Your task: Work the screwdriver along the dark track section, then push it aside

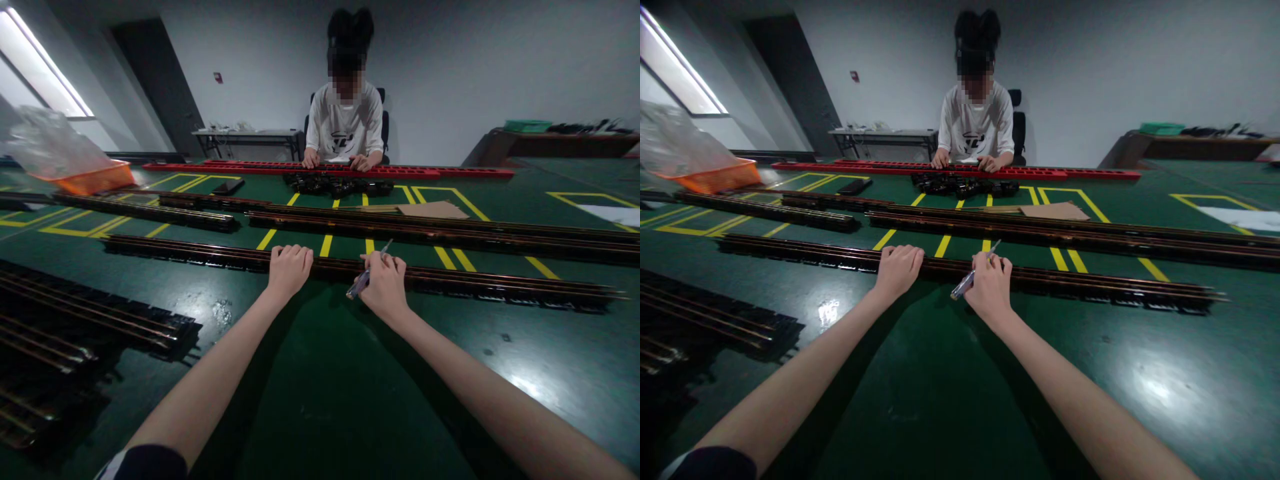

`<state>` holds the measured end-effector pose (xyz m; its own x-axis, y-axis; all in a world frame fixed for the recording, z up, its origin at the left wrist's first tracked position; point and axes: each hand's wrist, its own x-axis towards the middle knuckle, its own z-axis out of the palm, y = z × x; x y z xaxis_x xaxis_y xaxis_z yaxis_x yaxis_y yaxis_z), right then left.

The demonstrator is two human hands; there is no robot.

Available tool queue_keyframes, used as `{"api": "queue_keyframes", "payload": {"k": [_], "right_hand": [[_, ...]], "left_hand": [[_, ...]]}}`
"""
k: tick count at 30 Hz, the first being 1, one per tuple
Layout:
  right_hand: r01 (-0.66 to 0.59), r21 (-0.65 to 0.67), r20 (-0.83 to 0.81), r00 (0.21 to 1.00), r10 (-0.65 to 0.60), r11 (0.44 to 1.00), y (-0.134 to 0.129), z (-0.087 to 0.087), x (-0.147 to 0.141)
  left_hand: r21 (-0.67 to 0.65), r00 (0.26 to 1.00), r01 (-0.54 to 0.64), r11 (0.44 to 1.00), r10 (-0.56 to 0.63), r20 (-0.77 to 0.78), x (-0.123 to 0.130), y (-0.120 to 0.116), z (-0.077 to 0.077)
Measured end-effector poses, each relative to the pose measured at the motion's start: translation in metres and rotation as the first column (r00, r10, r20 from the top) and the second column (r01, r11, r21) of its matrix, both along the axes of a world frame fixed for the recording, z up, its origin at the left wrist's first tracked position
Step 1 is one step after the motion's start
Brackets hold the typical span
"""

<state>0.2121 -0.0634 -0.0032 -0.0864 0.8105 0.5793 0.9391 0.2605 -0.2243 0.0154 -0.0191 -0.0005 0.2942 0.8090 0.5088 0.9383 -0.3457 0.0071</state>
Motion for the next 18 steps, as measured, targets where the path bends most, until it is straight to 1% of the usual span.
{"api": "queue_keyframes", "payload": {"k": [3,8,12,15,18], "right_hand": [[0.084,-0.004,0.041,0.996,-0.084,0.996,0.001,0.001,-0.001],[0.089,0.011,0.038,0.995,-0.09,0.996,0.005,0.001,0.0],[0.171,0.001,0.007,0.985,-0.171,0.985,0.011,-0.002,0.008],[0.195,-0.004,-0.001,0.981,-0.195,0.981,0.015,-0.004,0.015],[0.191,0.01,-0.001,0.982,-0.191,0.982,0.016,-0.004,0.02]], "left_hand": [[0.004,1.0,-0.004,1.0,0.004,-0.002,0.0,0.0,0.0],[-0.003,0.999,0.029,1.0,-0.029,0.034,-0.001,0.0,0.0],[-0.037,0.996,0.056,0.998,-0.054,0.066,-0.002,0.0,0.0],[-0.06,0.992,0.094,0.994,-0.089,0.086,-0.002,0.002,-0.002],[-0.077,0.992,0.101,0.992,-0.094,0.085,-0.003,0.006,-0.006]]}}
